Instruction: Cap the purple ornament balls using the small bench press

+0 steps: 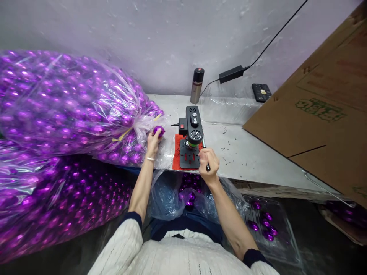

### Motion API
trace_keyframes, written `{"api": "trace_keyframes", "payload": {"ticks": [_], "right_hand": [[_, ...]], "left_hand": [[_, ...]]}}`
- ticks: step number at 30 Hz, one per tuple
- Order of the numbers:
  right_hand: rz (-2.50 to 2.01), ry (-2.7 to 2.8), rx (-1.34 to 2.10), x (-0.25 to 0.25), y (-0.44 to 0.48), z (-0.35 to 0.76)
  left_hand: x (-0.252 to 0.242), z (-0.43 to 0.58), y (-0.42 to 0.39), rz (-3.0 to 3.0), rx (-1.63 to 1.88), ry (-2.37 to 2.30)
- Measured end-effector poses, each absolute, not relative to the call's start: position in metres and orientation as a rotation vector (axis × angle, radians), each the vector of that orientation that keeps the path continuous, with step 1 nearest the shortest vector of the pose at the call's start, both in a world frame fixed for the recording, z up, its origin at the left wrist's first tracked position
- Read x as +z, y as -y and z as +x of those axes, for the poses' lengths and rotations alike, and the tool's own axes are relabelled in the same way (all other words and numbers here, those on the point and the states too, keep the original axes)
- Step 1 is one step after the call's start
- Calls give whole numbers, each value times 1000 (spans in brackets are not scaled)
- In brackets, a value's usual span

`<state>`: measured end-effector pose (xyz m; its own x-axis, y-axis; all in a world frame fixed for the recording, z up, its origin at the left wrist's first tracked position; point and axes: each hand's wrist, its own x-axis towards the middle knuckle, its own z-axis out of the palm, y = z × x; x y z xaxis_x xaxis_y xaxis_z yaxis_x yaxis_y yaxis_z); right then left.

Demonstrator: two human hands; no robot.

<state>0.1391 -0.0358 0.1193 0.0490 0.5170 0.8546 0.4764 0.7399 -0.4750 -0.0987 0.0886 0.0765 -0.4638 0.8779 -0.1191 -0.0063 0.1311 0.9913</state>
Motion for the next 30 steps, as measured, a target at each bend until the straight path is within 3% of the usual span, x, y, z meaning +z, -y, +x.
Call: {"api": "trace_keyframes", "payload": {"ticks": [4, 9, 16, 20, 30], "right_hand": [[-833, 1541, 75, 118, 37, 137], [-853, 1559, 72, 118, 37, 139], [-842, 1588, 44, 121, 37, 141], [-848, 1587, 59, 119, 38, 142], [-862, 1613, 47, 119, 41, 143]], "left_hand": [[75, -95, -1, 574, 1390, -1198], [65, -53, 60, 553, 1227, -1089], [48, -7, 45, 929, 1369, -1360], [42, -6, 28, 1256, 1278, -1549], [55, -13, 11, 1596, 1105, -1438]]}}
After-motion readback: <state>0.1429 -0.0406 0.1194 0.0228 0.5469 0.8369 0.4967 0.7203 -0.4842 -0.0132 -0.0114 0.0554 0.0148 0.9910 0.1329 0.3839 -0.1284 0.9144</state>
